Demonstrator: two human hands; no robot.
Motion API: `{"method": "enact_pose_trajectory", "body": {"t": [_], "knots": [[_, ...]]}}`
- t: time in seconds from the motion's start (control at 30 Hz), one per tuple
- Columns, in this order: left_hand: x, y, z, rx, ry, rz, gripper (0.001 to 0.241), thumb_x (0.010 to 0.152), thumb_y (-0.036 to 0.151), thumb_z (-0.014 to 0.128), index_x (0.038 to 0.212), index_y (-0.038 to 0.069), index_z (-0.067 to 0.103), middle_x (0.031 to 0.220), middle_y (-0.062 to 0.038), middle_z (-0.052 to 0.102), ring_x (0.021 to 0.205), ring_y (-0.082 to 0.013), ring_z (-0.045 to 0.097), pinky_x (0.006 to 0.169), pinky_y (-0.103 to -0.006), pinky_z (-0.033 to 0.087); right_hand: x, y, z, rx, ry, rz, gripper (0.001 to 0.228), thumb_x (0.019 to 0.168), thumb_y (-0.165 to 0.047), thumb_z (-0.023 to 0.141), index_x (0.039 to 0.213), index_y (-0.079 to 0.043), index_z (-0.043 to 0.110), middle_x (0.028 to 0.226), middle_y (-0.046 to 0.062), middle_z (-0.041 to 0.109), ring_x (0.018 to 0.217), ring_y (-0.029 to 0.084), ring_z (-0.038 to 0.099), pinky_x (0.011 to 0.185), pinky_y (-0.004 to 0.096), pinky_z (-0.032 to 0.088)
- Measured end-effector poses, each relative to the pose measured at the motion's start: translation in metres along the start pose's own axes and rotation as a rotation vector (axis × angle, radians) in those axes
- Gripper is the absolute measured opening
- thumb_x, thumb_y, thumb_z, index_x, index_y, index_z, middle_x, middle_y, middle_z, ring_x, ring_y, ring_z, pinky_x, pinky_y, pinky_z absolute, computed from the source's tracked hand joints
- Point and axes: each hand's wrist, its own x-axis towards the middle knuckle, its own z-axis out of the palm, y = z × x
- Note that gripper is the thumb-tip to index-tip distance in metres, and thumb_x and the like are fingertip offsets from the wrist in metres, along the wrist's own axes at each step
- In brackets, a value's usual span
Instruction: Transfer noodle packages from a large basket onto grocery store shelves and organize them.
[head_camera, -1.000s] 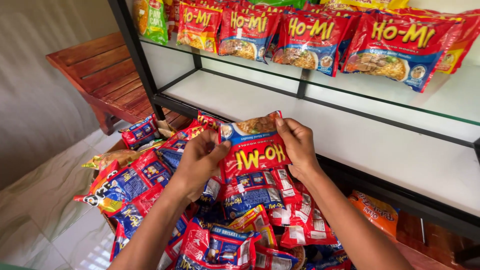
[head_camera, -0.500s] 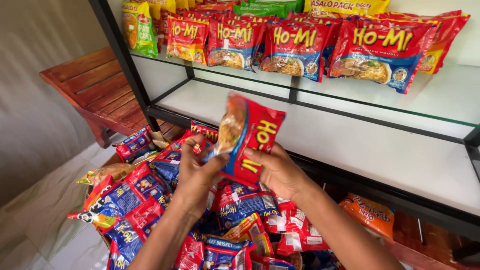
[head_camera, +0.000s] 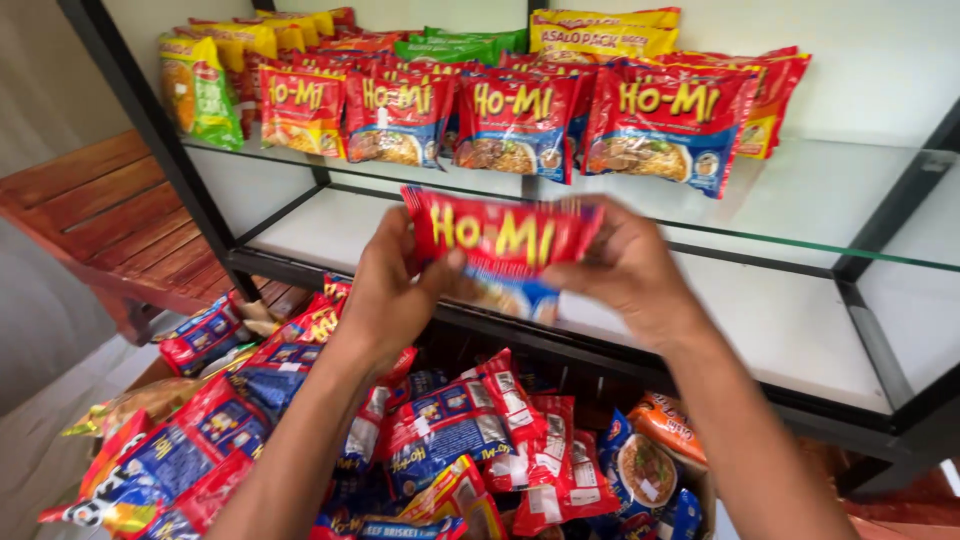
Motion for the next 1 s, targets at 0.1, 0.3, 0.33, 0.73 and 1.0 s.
{"method": "enact_pose_trajectory", "body": {"t": [0.1,0.3,0.33,0.73,1.0], "knots": [[0.043,0.003,0.035,-0.372,0.058,0.005,0.04,0.097,-0.001,0.064,0.133,-0.003,0.046,0.114,-0.013,0.07,0.094,-0.0197,0.07,0.08,-0.0347,0.062,0.003,-0.016,-0.042,-0.09,0.03,-0.185,0.026,0.094,0.001,0.077,0.117,0.001,0.064,0.109,0.008,0.073,0.098,0.013,0.069,0.088,0.029,0.058],[0.112,-0.003,0.09,-0.344,0.052,0.219,0.043,0.096,-0.004,0.067,0.134,-0.001,0.046,0.124,-0.009,0.068,0.112,-0.0139,0.066,0.093,-0.0264,0.056,0.015,-0.03,-0.119,-0.2,0.243,-0.236,0.006,0.101,0.004,0.071,0.107,0.003,0.071,0.095,0.007,0.072,0.084,0.01,0.065,0.077,0.027,0.055],[0.122,0.0,0.094,-0.351,0.046,0.227,0.043,0.096,-0.004,0.067,0.134,-0.001,0.046,0.124,-0.009,0.068,0.112,-0.0139,0.066,0.093,-0.0264,0.056,0.017,-0.038,-0.123,-0.209,0.247,-0.243,0.006,0.101,0.004,0.071,0.107,0.003,0.071,0.095,0.007,0.072,0.084,0.01,0.065,0.077,0.027,0.055],[0.165,-0.021,0.139,0.474,0.251,0.256,0.038,0.09,0.011,0.081,0.116,0.0,0.055,0.106,-0.018,0.073,0.1,-0.0391,0.069,0.083,-0.0482,0.053,0.032,-0.012,-0.156,-0.611,0.554,-0.184,0.012,0.103,-0.007,0.069,0.097,0.0,0.061,0.079,0.007,0.067,0.061,0.01,0.057,0.053,0.026,0.047],[0.134,0.007,0.157,0.557,0.427,0.397,0.087,0.076,0.008,0.084,0.152,0.009,0.041,0.151,-0.023,0.041,0.131,-0.0412,0.051,0.102,-0.0475,0.05,0.035,-0.014,-0.149,-0.639,0.528,-0.095,0.011,0.097,-0.003,0.067,0.103,0.001,0.059,0.085,0.007,0.074,0.069,0.009,0.07,0.061,0.024,0.059]]}}
